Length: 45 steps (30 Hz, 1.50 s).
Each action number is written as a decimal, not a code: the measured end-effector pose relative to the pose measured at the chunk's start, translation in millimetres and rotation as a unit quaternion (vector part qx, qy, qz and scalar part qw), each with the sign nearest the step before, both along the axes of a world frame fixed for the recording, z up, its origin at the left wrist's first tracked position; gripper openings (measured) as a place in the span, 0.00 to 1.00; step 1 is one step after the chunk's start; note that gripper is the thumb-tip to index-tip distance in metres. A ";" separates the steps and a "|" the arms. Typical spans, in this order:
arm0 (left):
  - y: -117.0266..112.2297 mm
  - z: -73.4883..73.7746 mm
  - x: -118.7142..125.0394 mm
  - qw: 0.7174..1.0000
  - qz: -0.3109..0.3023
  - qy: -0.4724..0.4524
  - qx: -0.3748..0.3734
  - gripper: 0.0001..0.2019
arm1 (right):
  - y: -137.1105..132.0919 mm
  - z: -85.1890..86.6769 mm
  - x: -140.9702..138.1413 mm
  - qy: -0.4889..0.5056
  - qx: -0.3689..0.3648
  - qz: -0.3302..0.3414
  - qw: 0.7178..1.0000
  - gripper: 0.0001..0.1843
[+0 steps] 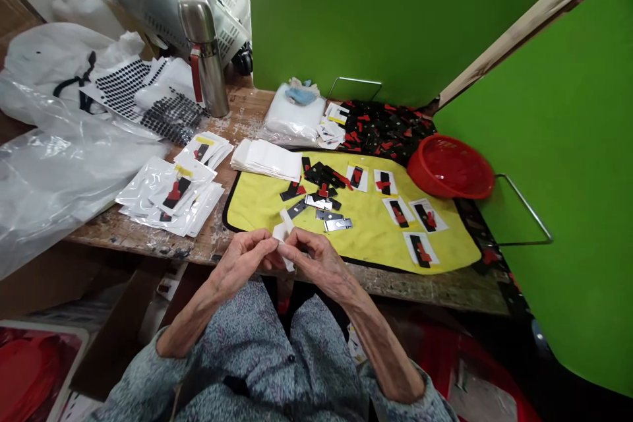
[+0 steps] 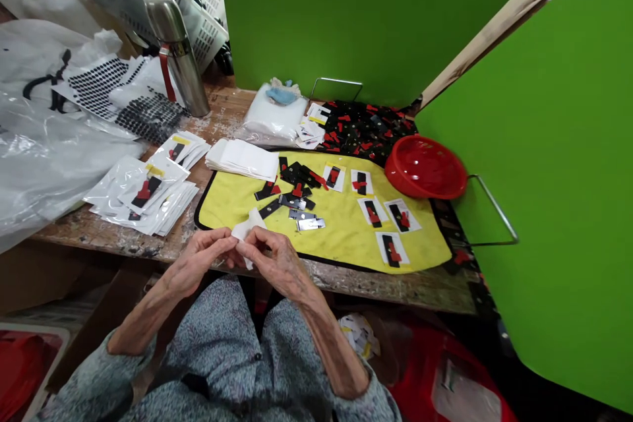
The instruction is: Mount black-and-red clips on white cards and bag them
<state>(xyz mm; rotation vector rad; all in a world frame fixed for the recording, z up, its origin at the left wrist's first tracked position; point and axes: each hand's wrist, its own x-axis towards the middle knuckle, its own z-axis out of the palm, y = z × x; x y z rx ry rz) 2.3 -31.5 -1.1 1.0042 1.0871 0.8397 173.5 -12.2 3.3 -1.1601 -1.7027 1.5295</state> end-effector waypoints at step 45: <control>6.5 -10.1 -3.7 0.991 0.131 0.030 -0.013 0.28 | -5.2 -4.0 32.2 0.150 -0.207 -0.113 0.960 0.14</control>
